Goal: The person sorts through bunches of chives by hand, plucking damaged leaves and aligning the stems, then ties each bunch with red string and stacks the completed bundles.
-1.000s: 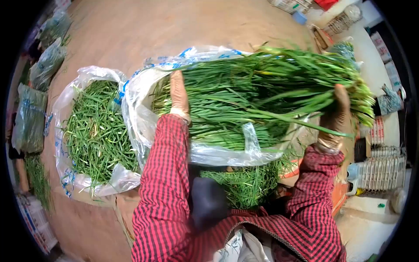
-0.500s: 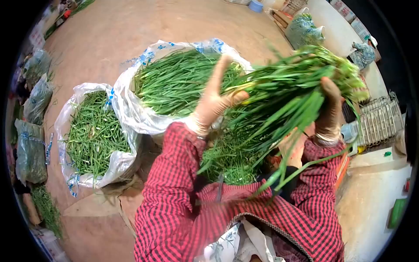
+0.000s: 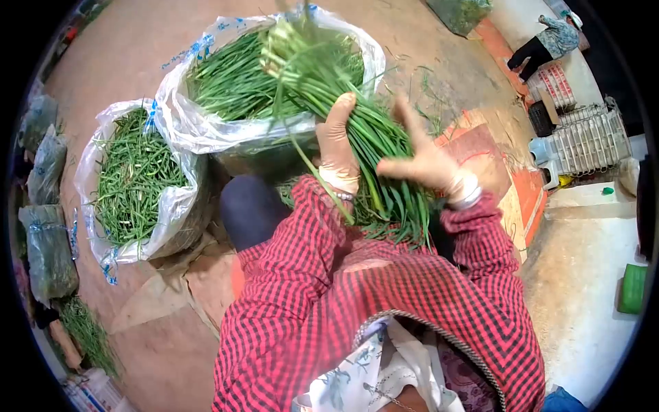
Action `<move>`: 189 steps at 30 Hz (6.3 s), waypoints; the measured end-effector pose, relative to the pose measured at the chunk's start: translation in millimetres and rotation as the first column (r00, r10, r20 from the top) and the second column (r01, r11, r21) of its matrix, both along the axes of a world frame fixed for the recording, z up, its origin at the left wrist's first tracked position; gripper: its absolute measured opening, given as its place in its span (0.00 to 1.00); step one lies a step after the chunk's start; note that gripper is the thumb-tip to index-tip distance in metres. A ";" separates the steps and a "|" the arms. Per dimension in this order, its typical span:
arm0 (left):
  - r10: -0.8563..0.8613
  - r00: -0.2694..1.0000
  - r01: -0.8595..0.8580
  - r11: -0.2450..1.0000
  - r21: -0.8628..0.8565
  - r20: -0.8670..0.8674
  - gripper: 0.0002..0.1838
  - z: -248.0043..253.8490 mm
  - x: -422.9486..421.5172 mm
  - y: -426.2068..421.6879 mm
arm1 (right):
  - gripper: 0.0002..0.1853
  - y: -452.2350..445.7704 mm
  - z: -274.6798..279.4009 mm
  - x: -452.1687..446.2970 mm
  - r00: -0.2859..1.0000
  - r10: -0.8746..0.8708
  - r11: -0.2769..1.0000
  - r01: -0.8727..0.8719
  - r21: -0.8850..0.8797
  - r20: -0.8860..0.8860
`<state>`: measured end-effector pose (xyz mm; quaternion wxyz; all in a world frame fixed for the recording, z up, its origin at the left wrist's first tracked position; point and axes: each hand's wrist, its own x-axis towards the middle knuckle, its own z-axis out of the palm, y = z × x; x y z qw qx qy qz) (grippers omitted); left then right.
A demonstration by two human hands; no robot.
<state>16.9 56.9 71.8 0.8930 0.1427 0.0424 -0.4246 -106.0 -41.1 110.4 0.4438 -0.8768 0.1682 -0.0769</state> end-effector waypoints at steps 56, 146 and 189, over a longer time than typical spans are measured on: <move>-0.616 0.696 0.511 0.785 -0.350 -0.368 0.48 -116.7 -66.6 -25.0 | 0.27 -41.2 -6.4 -1.9 0.697 -0.034 0.867 -0.336 -0.368 -0.716; -0.665 0.743 0.428 0.386 0.817 -0.075 0.10 -34.1 -86.8 299.9 | 0.23 -88.1 -183.9 -32.6 0.830 -0.175 0.932 -0.033 -0.360 -0.530; -0.856 0.516 0.460 0.264 0.848 -0.013 0.22 -8.1 -57.3 247.1 | 0.50 -41.7 -38.6 -4.9 0.910 0.366 0.812 -0.415 -0.411 -0.195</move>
